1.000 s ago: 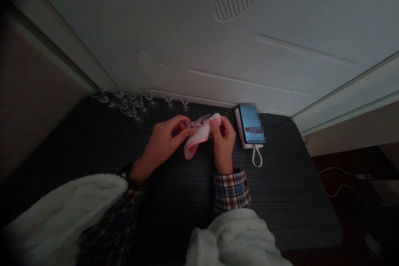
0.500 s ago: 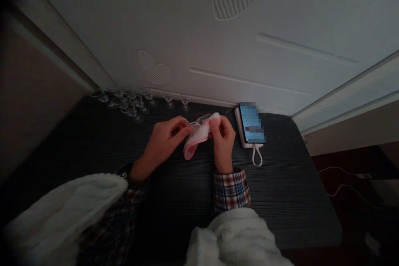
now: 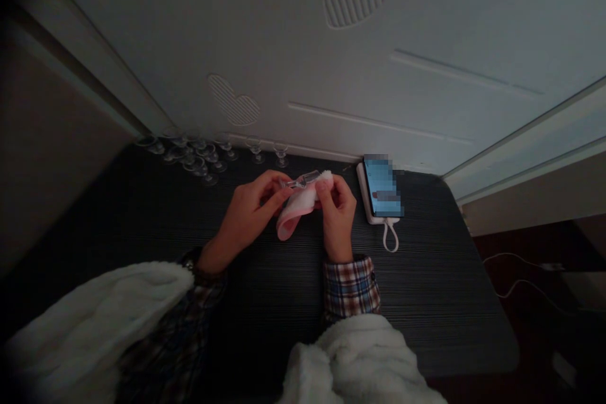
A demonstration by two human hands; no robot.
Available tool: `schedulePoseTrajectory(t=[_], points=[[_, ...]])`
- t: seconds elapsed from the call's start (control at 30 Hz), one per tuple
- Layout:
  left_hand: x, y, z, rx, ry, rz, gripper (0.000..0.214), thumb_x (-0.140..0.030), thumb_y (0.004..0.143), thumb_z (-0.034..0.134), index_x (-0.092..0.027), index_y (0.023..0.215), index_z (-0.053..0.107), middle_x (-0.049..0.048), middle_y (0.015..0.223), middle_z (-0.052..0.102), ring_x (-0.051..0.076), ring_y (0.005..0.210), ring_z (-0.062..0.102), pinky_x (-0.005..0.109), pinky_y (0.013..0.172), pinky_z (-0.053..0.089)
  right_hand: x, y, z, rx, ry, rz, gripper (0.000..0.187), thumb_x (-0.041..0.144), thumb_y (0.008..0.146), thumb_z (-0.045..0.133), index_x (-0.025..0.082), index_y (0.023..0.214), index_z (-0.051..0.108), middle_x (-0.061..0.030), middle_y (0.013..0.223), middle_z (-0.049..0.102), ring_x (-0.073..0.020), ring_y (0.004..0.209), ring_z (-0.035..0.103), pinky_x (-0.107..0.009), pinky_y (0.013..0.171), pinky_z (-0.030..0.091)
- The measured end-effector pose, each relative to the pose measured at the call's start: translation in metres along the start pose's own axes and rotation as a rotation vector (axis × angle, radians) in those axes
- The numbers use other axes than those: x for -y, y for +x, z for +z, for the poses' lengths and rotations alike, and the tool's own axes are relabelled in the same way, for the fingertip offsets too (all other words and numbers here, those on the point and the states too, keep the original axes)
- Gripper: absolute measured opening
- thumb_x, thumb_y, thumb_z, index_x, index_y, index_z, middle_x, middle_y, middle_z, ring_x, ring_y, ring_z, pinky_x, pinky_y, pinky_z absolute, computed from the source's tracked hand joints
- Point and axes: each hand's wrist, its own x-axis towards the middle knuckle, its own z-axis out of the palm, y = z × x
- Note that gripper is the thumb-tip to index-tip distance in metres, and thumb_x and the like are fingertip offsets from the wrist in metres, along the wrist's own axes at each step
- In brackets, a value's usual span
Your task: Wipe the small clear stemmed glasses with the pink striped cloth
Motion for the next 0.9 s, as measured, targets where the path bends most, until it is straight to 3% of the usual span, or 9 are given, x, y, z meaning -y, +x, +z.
schedulePoseTrajectory(t=[0.63,0.9], points=[[0.0003,0.0011,-0.0014,-0.019,0.049,0.007,0.033,-0.042,0.087,0.052,-0.019,0.107,0.064,-0.0011,0.072,0.065,0.013,0.064,0.058,0.023,0.062,0.042,-0.0009,0.0001,-0.0011,0.006,-0.018,-0.002,0.025,0.044,0.083,0.057,0.019,0.080,0.057,0.0036,0.069,0.052,-0.0087,0.059,0.045,-0.021,0.052,0.035],[0.0021,-0.0002,0.0005,-0.027,-0.040,-0.006,0.036,-0.040,0.088,0.051,-0.020,0.118,0.057,0.0020,0.089,0.064,0.013,0.074,0.061,0.023,0.067,0.046,0.0008,-0.0006,0.0001,0.011,0.023,0.006,0.023,0.041,0.083,0.059,0.019,0.078,0.057,0.0039,0.068,0.050,-0.0080,0.059,0.044,-0.020,0.051,0.036]])
